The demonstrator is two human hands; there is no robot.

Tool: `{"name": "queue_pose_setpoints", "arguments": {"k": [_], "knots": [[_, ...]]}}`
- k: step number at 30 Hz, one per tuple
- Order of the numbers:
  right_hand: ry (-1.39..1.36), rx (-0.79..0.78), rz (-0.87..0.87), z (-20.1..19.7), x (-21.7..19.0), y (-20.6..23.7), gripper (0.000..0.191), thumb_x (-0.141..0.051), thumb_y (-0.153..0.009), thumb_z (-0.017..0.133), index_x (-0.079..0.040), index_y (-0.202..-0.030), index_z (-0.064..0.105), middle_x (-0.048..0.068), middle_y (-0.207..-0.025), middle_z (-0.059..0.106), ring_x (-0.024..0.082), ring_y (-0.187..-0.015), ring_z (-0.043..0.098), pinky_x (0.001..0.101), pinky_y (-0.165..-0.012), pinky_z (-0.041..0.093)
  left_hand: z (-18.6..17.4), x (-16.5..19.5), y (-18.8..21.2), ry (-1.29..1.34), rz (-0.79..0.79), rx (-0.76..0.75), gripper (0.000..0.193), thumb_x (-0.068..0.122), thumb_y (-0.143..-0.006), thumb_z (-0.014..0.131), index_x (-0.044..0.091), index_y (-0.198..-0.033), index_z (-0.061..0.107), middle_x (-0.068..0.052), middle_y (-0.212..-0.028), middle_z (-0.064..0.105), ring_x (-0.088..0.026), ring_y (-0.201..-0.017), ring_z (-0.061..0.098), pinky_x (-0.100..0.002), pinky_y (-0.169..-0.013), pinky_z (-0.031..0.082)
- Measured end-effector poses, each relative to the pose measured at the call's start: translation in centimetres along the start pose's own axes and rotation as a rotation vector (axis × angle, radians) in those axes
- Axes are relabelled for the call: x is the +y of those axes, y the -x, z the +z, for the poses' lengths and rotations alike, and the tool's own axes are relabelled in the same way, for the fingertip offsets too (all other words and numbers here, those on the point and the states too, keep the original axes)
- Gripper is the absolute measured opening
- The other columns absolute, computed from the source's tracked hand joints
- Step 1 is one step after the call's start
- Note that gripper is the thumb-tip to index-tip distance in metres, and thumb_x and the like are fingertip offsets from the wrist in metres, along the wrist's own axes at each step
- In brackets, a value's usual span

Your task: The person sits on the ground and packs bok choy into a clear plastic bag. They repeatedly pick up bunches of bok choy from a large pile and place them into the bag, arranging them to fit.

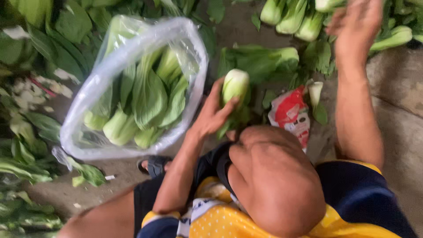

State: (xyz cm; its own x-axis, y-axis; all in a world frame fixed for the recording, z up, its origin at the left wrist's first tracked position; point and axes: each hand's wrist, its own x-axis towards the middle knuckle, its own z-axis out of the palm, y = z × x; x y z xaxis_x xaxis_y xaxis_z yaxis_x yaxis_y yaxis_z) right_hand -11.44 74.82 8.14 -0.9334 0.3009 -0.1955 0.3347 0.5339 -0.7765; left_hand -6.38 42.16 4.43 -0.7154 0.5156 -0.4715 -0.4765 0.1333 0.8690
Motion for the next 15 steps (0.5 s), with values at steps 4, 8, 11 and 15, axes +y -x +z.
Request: {"name": "queue_pose_setpoints", "arguments": {"k": [4,8,11,15], "knots": [[0.880,-0.393,0.303,2.9,9.9,2.4,0.060,-0.054,-0.117,0.050,0.002,-0.139,0.048,0.027,-0.087,0.072,0.043,-0.078,0.072,0.0525,-0.073,0.058,-0.3,0.6,1.0,0.179,0.178,-0.003,0.078,0.020,-0.089,0.080,0.002,-0.153,0.040,-0.017,-0.133,0.059,-0.024,-0.125,0.058,-0.038,-0.110,0.047],[0.426,-0.237,0.411,6.4,13.7,6.5,0.063,-0.049,-0.102,0.072,-0.007,-0.143,0.048,0.026,-0.101,0.071,0.043,-0.096,0.070,0.0549,-0.086,0.056,0.4,3.1,0.0,-0.009,0.089,0.161,0.089,0.029,-0.074,0.092,0.006,-0.146,0.046,-0.019,-0.133,0.063,-0.023,-0.119,0.064,-0.038,-0.108,0.052],[0.219,-0.079,0.256,5.1,10.1,6.6,0.088,-0.025,-0.074,0.101,-0.002,-0.139,0.045,0.024,-0.133,0.061,0.036,-0.122,0.059,0.0515,-0.096,0.047,-0.3,4.8,-1.3,-0.369,0.286,0.195,0.101,0.026,-0.074,0.094,0.008,-0.156,0.038,-0.029,-0.153,0.045,-0.033,-0.142,0.045,-0.042,-0.121,0.042],[-0.238,-0.099,-0.167,1.2,0.8,4.8,0.068,-0.006,-0.084,0.095,-0.004,-0.132,0.048,0.018,-0.144,0.056,0.024,-0.137,0.056,0.0433,-0.122,0.050,-1.1,6.0,-2.6,-0.546,0.520,0.243,0.111,0.017,-0.065,0.090,0.008,-0.157,0.028,-0.038,-0.158,0.021,-0.042,-0.150,0.021,-0.044,-0.123,0.028]]}}
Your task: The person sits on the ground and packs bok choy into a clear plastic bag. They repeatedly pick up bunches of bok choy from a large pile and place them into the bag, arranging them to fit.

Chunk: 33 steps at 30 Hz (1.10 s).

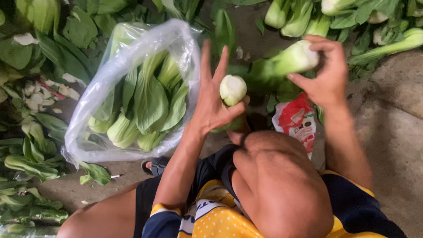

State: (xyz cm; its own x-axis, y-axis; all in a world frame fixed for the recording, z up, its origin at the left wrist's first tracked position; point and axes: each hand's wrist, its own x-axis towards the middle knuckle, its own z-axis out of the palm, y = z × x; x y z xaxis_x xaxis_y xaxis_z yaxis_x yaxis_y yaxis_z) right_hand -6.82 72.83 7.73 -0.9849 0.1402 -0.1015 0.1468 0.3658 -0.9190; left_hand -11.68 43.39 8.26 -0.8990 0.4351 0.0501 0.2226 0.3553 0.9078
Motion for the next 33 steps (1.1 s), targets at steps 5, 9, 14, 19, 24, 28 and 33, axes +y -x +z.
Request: {"name": "queue_pose_setpoints", "arguments": {"k": [5,9,14,19,24,28,33], "knots": [[-0.169,-0.093,-0.187,3.7,-6.5,-3.0,0.063,-0.040,-0.088,0.068,-0.005,-0.135,0.045,0.022,-0.145,0.051,0.024,-0.128,0.063,0.0378,-0.108,0.059,2.1,0.0,-2.3,0.854,-0.223,-0.175,0.095,0.014,-0.089,0.083,0.007,-0.165,0.026,-0.016,-0.167,0.039,-0.022,-0.156,0.039,-0.036,-0.133,0.031],[-0.220,-0.208,-0.253,7.2,-6.7,-3.6,0.074,-0.049,-0.102,0.048,-0.006,-0.159,0.032,0.023,-0.155,0.051,0.028,-0.135,0.062,0.0382,-0.114,0.054,2.3,-1.7,-1.5,0.966,-0.372,-0.097,0.092,0.019,-0.084,0.089,0.000,-0.161,0.043,-0.015,-0.143,0.061,-0.021,-0.130,0.059,-0.040,-0.121,0.048],[0.223,-0.512,-0.265,5.8,-4.4,-6.6,0.063,-0.013,-0.091,0.048,-0.009,-0.154,0.048,0.021,-0.147,0.058,0.032,-0.127,0.062,0.0426,-0.107,0.052,-2.9,-4.6,3.7,1.005,-0.652,0.211,0.093,0.022,-0.072,0.091,0.003,-0.151,0.045,-0.010,-0.134,0.062,-0.027,-0.123,0.062,-0.044,-0.103,0.055],[1.370,-0.593,-0.641,3.7,3.3,-12.8,0.060,-0.012,-0.075,0.074,-0.014,-0.134,0.066,0.007,-0.132,0.068,0.022,-0.131,0.062,0.0446,-0.116,0.048,-9.3,-3.7,4.8,1.165,-0.451,0.370,0.091,0.029,-0.077,0.089,-0.005,-0.150,0.046,-0.018,-0.135,0.059,-0.033,-0.122,0.063,-0.045,-0.108,0.055],[1.151,-0.788,-0.508,2.1,7.0,-16.3,0.058,-0.015,-0.075,0.081,-0.017,-0.131,0.067,0.005,-0.126,0.069,0.029,-0.127,0.064,0.0445,-0.105,0.052,-11.8,-3.1,4.0,1.101,-0.401,0.573,0.092,0.027,-0.077,0.092,-0.003,-0.151,0.046,-0.018,-0.135,0.058,-0.032,-0.120,0.063,-0.044,-0.106,0.055],[0.603,-0.519,-0.428,2.0,0.0,-17.2,0.056,-0.022,-0.082,0.078,-0.009,-0.134,0.062,0.013,-0.127,0.066,0.030,-0.118,0.066,0.0426,-0.100,0.055,-10.2,-5.1,3.1,0.814,-0.529,0.674,0.103,0.019,-0.066,0.095,0.006,-0.153,0.042,-0.010,-0.136,0.058,-0.026,-0.123,0.061,-0.044,-0.102,0.056],[-0.229,-0.218,-0.263,8.4,-11.0,-14.3,0.077,-0.050,-0.091,0.068,-0.004,-0.148,0.045,0.008,-0.132,0.055,0.021,-0.106,0.067,0.0331,-0.093,0.060,-8.0,-4.1,1.4,0.952,-0.298,0.544,0.099,0.023,-0.076,0.095,0.005,-0.155,0.039,-0.010,-0.136,0.060,-0.024,-0.126,0.061,-0.041,-0.115,0.052]]}}
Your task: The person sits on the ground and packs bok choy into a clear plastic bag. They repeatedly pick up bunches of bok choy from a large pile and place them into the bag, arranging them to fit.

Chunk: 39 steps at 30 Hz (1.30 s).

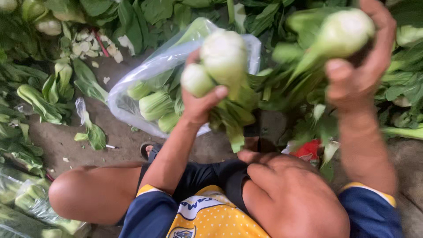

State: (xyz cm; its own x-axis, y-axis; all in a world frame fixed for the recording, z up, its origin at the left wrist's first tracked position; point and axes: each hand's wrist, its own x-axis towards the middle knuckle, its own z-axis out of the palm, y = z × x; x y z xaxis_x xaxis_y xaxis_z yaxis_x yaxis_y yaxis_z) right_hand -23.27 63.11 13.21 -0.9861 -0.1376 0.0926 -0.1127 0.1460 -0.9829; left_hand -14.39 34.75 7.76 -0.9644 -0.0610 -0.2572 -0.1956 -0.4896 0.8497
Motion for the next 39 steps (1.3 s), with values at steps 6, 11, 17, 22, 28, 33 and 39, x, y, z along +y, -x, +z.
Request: {"name": "queue_pose_setpoints", "arguments": {"k": [6,11,17,22,28,33,39], "knots": [[-0.073,-0.025,-0.086,8.2,-1.0,2.9,0.104,-0.057,-0.084,0.085,-0.004,-0.154,0.029,0.009,-0.137,0.049,0.018,-0.119,0.059,0.0311,-0.106,0.055,2.8,2.6,0.7,-0.080,-0.018,-0.069,0.082,0.027,-0.084,0.091,-0.005,-0.149,0.052,-0.012,-0.132,0.063,-0.022,-0.122,0.061,-0.036,-0.112,0.049],[-0.077,-0.061,0.055,6.5,0.9,4.8,0.103,-0.041,-0.083,0.100,-0.002,-0.154,0.037,0.005,-0.131,0.053,0.015,-0.112,0.058,0.0275,-0.100,0.053,3.2,4.1,0.8,-0.096,0.009,-0.134,0.075,0.036,-0.081,0.086,-0.004,-0.139,0.059,-0.006,-0.144,0.060,-0.015,-0.134,0.057,-0.032,-0.119,0.045],[0.002,-0.090,0.075,6.3,-1.3,4.3,0.106,-0.050,-0.078,0.091,0.001,-0.156,0.040,0.007,-0.137,0.051,0.015,-0.118,0.059,0.0277,-0.103,0.055,2.6,3.6,1.2,0.085,-0.147,-0.166,0.086,0.027,-0.080,0.090,-0.007,-0.149,0.052,-0.012,-0.138,0.064,-0.019,-0.126,0.062,-0.036,-0.115,0.048],[-0.127,-0.083,0.190,8.0,-3.3,3.9,0.111,-0.058,-0.086,0.078,0.004,-0.157,0.019,0.017,-0.125,0.063,0.021,-0.116,0.065,0.0336,-0.107,0.055,1.3,2.5,2.3,-0.007,-0.132,-0.206,0.079,0.026,-0.082,0.090,-0.008,-0.143,0.054,-0.014,-0.131,0.067,-0.020,-0.121,0.063,-0.035,-0.112,0.050],[-0.212,-0.199,-0.030,8.9,-1.4,7.5,0.093,-0.059,-0.116,0.048,0.001,-0.163,-0.006,0.024,-0.167,0.024,0.026,-0.152,0.035,0.0392,-0.132,0.026,1.6,1.0,4.0,0.066,-0.170,-0.188,0.095,0.031,-0.079,0.091,0.003,-0.151,0.035,-0.013,-0.142,0.056,-0.024,-0.127,0.058,-0.038,-0.112,0.048],[-0.416,-0.437,0.057,3.6,-1.1,7.9,0.082,-0.060,-0.110,0.043,-0.013,-0.168,0.011,0.019,-0.169,0.035,0.029,-0.156,0.039,0.0432,-0.134,0.026,0.5,0.2,4.3,0.181,-0.251,-0.224,0.100,0.035,-0.073,0.093,0.004,-0.150,0.039,-0.013,-0.144,0.056,-0.026,-0.135,0.057,-0.040,-0.120,0.046],[0.870,-0.532,0.099,-4.2,3.9,5.5,0.038,-0.022,-0.094,0.064,-0.006,-0.128,0.066,0.018,-0.127,0.067,0.035,-0.119,0.065,0.0491,-0.105,0.052,0.3,0.7,5.1,0.241,-0.224,-0.327,0.104,0.038,-0.070,0.097,0.006,-0.150,0.039,-0.010,-0.141,0.055,-0.023,-0.134,0.054,-0.038,-0.121,0.043]]}}
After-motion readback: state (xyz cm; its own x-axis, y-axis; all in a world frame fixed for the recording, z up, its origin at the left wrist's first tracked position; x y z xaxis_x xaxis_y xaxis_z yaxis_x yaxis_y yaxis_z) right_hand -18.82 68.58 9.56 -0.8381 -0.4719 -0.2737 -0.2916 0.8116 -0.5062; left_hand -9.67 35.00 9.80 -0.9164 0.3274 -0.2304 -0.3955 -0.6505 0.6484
